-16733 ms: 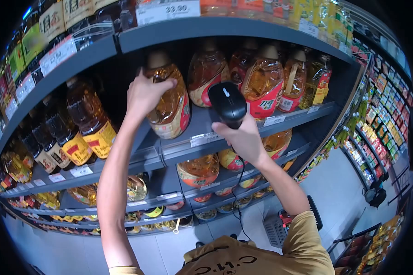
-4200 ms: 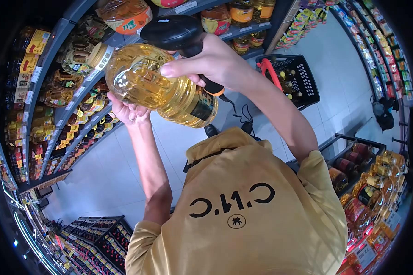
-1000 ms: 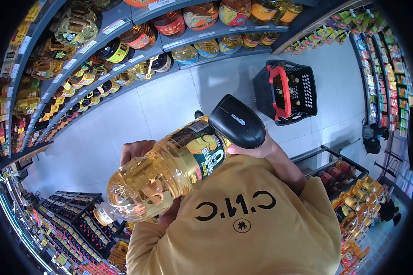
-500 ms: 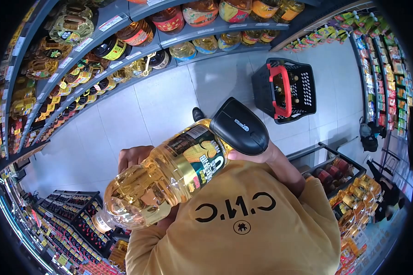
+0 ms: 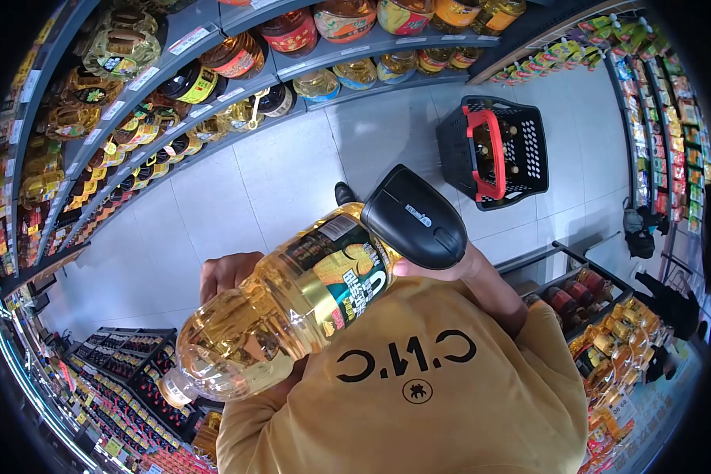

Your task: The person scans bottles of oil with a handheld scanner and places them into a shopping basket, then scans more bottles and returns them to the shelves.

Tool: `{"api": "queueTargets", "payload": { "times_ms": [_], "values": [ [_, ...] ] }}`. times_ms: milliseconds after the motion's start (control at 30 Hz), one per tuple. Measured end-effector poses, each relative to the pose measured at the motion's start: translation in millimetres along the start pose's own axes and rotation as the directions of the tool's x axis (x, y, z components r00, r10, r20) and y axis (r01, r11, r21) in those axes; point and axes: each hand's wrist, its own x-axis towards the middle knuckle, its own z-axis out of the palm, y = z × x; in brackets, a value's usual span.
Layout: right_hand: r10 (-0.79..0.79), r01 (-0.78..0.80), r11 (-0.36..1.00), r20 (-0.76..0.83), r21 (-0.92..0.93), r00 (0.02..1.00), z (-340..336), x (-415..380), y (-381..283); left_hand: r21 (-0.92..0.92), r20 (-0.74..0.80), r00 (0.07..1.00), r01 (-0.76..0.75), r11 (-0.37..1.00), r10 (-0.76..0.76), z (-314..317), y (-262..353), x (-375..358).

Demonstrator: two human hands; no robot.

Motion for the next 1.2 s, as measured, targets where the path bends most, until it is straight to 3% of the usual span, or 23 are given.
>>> {"api": "queueTargets", "payload": {
  "times_ms": [33, 133, 233, 333, 433, 500, 600, 667, 733, 833, 933, 1133, 1200],
  "values": [
    [0.003, -0.003, 1.0, 0.002, 0.002, 1.0, 0.0, -0.2, -0.5, -0.019, 0.09, 0.996, 0.025, 1.0, -0.023, -6.3, 1.3, 1.0],
    [-0.003, 0.003, 1.0, 0.003, 0.0, 1.0, -0.7, 0.9, -2.5, -0.076, 0.125, 0.99, -0.052, 0.996, 0.061, -9.2, -7.7, 5.4],
    [-0.033, 0.033, 0.999, 0.002, -0.018, 0.999, -2.0, 3.0, -3.7, -0.013, 0.029, 1.0, -0.001, 1.0, 0.001, -4.8, -4.2, 3.5],
    [-0.042, 0.042, 0.998, 0.005, -0.036, 0.999, -3.3, 3.4, -4.5, 0.001, 0.062, 0.998, 0.022, 1.0, -0.022, -10.0, -3.1, 5.1],
    [-0.041, 0.041, 0.998, -0.011, -0.037, 0.999, -3.4, 4.6, -7.8, 0.014, -0.041, 0.999, 0.022, 1.0, -0.021, -4.0, -6.2, 4.0],
    [-0.024, 0.023, 0.999, -0.016, -0.029, 1.0, -4.0, 4.3, -10.0, 0.016, -0.256, 0.966, -0.023, 1.0, 0.026, 10.8, -11.6, -0.8],
    [-0.038, 0.04, 0.995, 0.02, -0.086, 0.999, -7.2, 4.0, -11.9, 0.027, -0.363, 0.93, -0.048, 0.998, 0.054, 12.0, -5.6, -16.3],
    [-0.041, 0.042, 0.994, 0.009, -0.101, 0.999, -6.7, 3.3, -14.4, 0.012, -0.233, 0.971, -0.047, 0.999, 0.048, 1.4, -1.7, -23.7],
    [-0.057, 0.058, 0.992, 0.013, -0.116, 0.998, -6.1, 2.6, -15.2, -0.02, 0.045, 0.998, -0.035, 0.999, 0.035, -13.7, -5.7, -4.2],
    [-0.107, 0.111, 0.983, 0.037, -0.146, 0.994, -8.2, 4.7, -16.4, -0.025, 0.059, 0.998, 0.022, 0.999, -0.02, -11.2, -5.2, 6.0],
    [-0.121, 0.128, 0.979, 0.051, -0.159, 0.991, -8.9, 6.7, -17.1, -0.018, 0.172, 0.985, 0.003, 1.0, 0.0, -17.9, -5.6, 11.1],
    [-0.084, 0.088, 0.986, 0.036, -0.138, 0.996, -7.1, 7.9, -20.5, -0.035, 0.076, 0.997, 0.012, 0.999, -0.009, -10.2, -4.0, 10.1],
    [-0.1, 0.103, 0.984, 0.03, -0.145, 0.995, -5.9, 9.1, -19.5, -0.032, 0.168, 0.985, -0.024, 0.999, 0.029, -14.6, -5.5, 15.3]
  ]
}}
